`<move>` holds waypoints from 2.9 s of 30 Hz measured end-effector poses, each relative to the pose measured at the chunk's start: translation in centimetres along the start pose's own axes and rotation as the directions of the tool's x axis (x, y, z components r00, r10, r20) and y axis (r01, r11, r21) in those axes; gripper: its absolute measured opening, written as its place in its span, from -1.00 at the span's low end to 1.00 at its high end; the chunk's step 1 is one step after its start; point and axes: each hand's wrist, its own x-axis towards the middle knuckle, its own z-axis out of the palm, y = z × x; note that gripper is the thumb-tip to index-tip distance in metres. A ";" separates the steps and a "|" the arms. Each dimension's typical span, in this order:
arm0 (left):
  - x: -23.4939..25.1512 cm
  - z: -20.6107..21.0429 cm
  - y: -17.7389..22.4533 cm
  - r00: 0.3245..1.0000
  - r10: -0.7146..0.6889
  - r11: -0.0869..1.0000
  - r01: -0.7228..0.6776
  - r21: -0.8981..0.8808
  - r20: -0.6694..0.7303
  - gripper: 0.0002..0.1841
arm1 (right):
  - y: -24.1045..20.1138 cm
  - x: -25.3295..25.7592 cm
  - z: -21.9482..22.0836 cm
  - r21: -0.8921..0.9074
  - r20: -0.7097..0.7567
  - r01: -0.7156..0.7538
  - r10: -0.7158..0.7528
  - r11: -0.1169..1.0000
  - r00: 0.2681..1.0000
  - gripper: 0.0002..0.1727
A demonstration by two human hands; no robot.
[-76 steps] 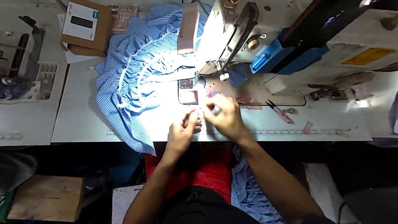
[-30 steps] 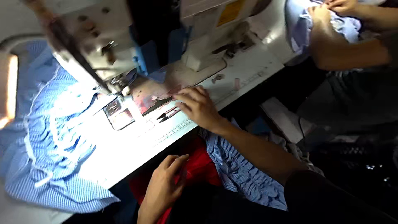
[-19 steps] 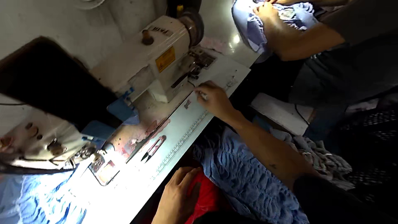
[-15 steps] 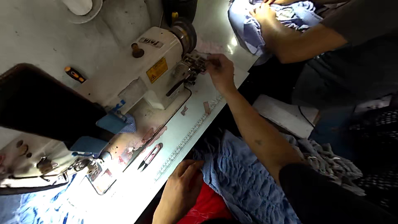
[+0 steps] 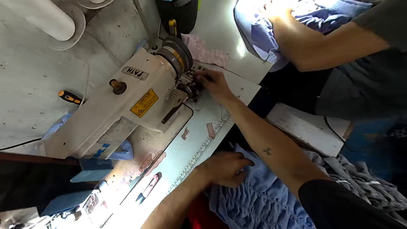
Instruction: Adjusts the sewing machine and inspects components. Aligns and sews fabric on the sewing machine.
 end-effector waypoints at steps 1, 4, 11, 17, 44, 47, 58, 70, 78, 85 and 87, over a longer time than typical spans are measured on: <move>0.6 -0.2 -0.3 1.000 0.015 1.000 -0.014 -0.014 0.020 -0.63 | 0.0 0.2 0.0 0.001 0.005 0.001 -0.001 1.000 1.000 -0.71; 1.2 0.1 -0.5 0.999 0.021 1.000 -0.021 -0.009 0.024 -0.63 | 0.1 0.0 0.0 0.002 0.006 0.013 -0.013 1.000 1.000 -0.73; 1.5 0.3 -0.6 1.000 -0.004 0.999 0.004 0.037 0.015 -0.58 | -0.1 -0.4 0.0 0.039 0.051 0.042 -0.044 0.998 0.998 -0.71; 1.8 0.0 -0.4 0.999 -0.014 0.999 0.013 0.044 0.029 -0.54 | 0.3 -0.6 0.5 0.101 0.058 0.064 -0.070 0.993 0.996 -0.61; 1.7 -8.6 0.3 0.437 -0.596 0.721 -0.075 -0.688 -0.673 -0.46 | -9.4 -14.1 -8.5 -0.265 0.355 0.250 -0.147 0.931 0.923 -0.89; 3.4 -7.1 -0.7 0.433 -0.332 0.943 0.182 -0.279 -0.838 -0.73 | -9.5 -11.6 -9.7 -0.484 0.413 0.237 -0.019 0.842 0.910 -0.85; 5.9 -3.5 -3.2 0.695 0.038 0.958 0.178 0.224 -0.718 -0.84 | -8.2 3.9 -2.5 -0.281 0.280 -0.335 0.410 0.900 0.868 -0.73; 6.4 -3.6 -3.2 0.703 0.045 0.948 0.193 0.252 -0.709 -0.76 | -5.8 2.9 -4.5 -0.622 0.685 0.638 -0.078 0.455 0.724 -0.77; 6.3 -3.8 -3.3 0.698 0.031 0.966 0.164 0.202 -0.715 -0.73 | -6.8 6.9 -2.8 -0.570 0.696 0.663 -0.143 0.485 0.703 -0.74; 6.3 -4.0 -3.2 0.707 0.009 0.964 0.181 0.193 -0.707 -0.67 | -4.5 4.6 -3.9 -0.666 0.635 0.506 0.060 0.548 0.770 -0.76; 6.4 -3.9 -3.2 0.696 0.022 0.963 0.178 0.202 -0.717 -0.67 | -4.5 4.0 -3.8 -0.689 0.622 0.494 0.082 0.530 0.779 -0.77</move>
